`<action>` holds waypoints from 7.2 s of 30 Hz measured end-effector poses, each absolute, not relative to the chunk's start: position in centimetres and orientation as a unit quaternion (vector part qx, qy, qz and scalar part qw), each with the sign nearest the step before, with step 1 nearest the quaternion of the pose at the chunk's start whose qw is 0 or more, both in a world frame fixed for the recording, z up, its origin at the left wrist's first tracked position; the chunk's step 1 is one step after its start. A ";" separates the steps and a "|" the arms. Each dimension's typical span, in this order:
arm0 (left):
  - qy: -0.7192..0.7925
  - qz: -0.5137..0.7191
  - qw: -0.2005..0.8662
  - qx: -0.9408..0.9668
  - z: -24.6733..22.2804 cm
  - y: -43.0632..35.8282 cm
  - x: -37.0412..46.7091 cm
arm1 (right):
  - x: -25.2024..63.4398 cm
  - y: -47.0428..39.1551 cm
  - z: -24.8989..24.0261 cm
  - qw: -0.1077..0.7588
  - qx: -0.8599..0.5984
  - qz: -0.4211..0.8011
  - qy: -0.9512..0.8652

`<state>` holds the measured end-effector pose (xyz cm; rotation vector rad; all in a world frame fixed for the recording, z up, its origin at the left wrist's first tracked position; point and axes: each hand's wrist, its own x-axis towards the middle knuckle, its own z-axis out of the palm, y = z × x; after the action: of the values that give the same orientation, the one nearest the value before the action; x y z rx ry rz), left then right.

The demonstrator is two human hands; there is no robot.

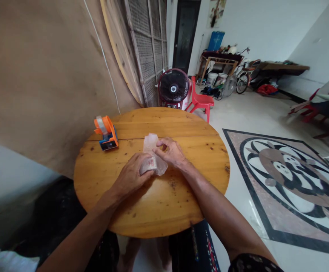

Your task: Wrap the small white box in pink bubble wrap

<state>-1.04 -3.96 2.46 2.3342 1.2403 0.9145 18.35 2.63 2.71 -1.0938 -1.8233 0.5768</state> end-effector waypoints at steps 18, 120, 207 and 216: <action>0.555 0.367 0.161 0.729 3.2 -3.5 -3.1 | 20.4 3.9 2.2 0.312 -0.670 0.118 -0.664; 0.552 0.460 0.029 0.695 2.5 -1.8 -4.3 | 19.7 4.9 1.3 0.555 -0.538 0.407 -0.486; 0.405 0.307 0.302 0.807 2.2 -2.3 -4.8 | 19.0 4.5 0.4 0.241 -0.468 0.066 -0.848; 0.451 0.291 0.377 0.755 4.5 -1.1 -4.9 | 18.0 3.0 1.8 0.132 -0.528 -0.028 -0.838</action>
<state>-4.92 -1.10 4.54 1.9298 1.1525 0.7432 18.04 2.98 1.80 -1.5328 -2.4323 -0.0803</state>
